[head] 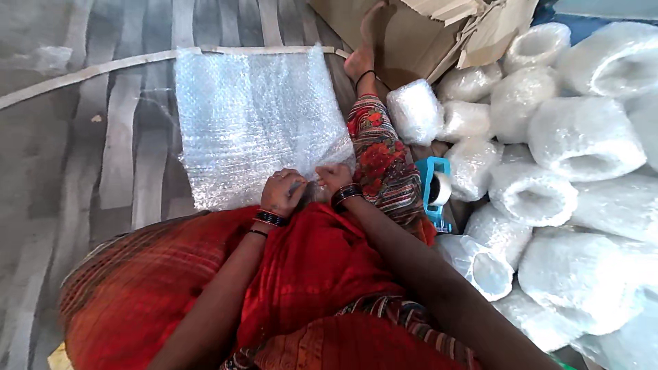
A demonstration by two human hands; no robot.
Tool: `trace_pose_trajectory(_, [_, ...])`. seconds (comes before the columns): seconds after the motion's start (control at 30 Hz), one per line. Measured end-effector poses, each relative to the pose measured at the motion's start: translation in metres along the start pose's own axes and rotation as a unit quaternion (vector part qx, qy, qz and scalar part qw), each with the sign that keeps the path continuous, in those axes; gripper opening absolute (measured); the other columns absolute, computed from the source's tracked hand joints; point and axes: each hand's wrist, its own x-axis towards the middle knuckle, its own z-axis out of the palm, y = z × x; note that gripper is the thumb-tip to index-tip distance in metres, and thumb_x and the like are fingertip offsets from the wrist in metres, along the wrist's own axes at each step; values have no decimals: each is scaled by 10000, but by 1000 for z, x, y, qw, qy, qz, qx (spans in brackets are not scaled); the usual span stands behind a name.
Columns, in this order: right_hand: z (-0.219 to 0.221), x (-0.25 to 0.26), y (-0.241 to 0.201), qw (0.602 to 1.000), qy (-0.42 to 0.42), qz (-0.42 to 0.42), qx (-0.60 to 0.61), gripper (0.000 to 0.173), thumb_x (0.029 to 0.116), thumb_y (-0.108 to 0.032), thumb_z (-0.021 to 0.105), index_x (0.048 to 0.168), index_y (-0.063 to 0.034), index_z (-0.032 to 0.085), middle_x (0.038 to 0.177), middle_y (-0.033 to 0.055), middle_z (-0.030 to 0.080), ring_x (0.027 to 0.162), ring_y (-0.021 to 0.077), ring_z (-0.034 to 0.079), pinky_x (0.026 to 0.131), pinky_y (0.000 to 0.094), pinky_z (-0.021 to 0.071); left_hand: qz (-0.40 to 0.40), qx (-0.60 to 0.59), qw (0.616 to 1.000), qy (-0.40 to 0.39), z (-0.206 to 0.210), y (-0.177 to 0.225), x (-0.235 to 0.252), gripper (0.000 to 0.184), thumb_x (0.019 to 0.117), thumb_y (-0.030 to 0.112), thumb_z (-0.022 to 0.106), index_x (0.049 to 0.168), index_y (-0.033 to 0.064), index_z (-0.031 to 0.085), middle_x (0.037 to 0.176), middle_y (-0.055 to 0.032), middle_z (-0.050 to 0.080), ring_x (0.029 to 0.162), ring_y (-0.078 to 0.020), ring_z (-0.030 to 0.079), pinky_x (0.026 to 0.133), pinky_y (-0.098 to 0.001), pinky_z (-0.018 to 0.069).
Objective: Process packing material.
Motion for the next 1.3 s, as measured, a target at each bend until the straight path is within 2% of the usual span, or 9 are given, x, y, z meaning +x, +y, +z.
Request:
trace_pose_trajectory(0.17, [-7, -5, -7, 990, -13, 25, 140, 265, 1054, -186, 589, 1160, 37, 685, 864, 105, 694, 640, 97, 591, 620, 271, 503, -36, 0, 999, 7, -5, 2, 1, 226, 1024, 140, 599, 1161, -7, 703, 1221, -230, 680, 1137, -416, 655, 1002, -601, 493])
trace_pose_trajectory(0.4, [-5, -1, -5, 988, -48, 18, 148, 238, 1016, -126, 638, 1121, 86, 659, 827, 98, 665, 652, 92, 596, 646, 255, 525, 6, 38, 993, 116, -9, 9, 21, 250, 972, -2, 525, 1090, -1, 745, 1146, -215, 720, 1078, -417, 679, 947, -589, 520])
trace_pose_trajectory(0.6, [-4, 1, -3, 968, -112, 20, 223, 394, 1096, -250, 438, 920, 20, 665, 739, 23, 697, 588, 64, 625, 548, 227, 516, 79, 113, 990, 42, -5, 18, 19, 276, 956, -41, 532, 1082, 56, 756, 1104, -161, 744, 1074, -424, 676, 957, -611, 496])
trace_pose_trajectory(0.7, [-2, 2, -3, 974, -112, 36, 195, 455, 1082, -392, 497, 969, 15, 666, 756, 27, 687, 608, 79, 632, 567, 247, 529, 70, 111, 991, 40, -3, 19, 15, 279, 960, -24, 524, 1116, 53, 742, 1071, -175, 740, 1057, -426, 679, 961, -601, 496])
trace_pose_trajectory(0.87, [1, 7, -7, 958, -55, 111, 258, 294, 1079, -243, 515, 1123, 29, 617, 795, 54, 665, 626, 103, 610, 603, 261, 533, 137, 146, 975, 100, 10, 29, -10, 179, 935, 75, 626, 1063, 57, 749, 1093, -146, 746, 1048, -374, 702, 896, -553, 558])
trace_pose_trajectory(0.93, [-4, 9, -12, 944, -59, 128, 297, 294, 1099, -260, 463, 1144, 1, 590, 818, 51, 675, 627, 108, 617, 598, 268, 533, 107, 165, 978, 63, 15, 29, -24, 155, 901, 98, 689, 1026, 44, 761, 1064, -166, 744, 1018, -382, 715, 845, -541, 590])
trace_pose_trajectory(1.03, [-9, 8, -28, 934, -58, 152, 319, 291, 1106, -267, 427, 1129, -22, 583, 837, 56, 664, 633, 115, 607, 597, 266, 521, -103, 170, 978, -60, 11, 28, -23, 485, 861, 127, 782, 1318, 19, 657, 1417, -265, 572, 1338, -488, 514, 1061, -655, 432])
trace_pose_trajectory(1.1, [-9, 5, -43, 939, -61, 151, 304, 302, 1108, -266, 421, 1103, -21, 598, 838, 58, 668, 647, 121, 612, 612, 269, 519, -182, 175, 962, -108, 6, 24, -8, 620, 878, 173, 765, 1455, 80, 560, 1545, -248, 454, 1411, -504, 420, 1080, -691, 376])
trace_pose_trajectory(1.3, [-1, 1, -60, 943, -35, 133, 303, 319, 1114, -288, 397, 1139, -36, 592, 875, 49, 665, 691, 123, 625, 640, 273, 521, -165, 177, 940, -242, 6, 18, 12, 436, 1002, 21, 554, 1425, 117, 597, 1463, -252, 536, 1370, -473, 478, 1063, -628, 426])
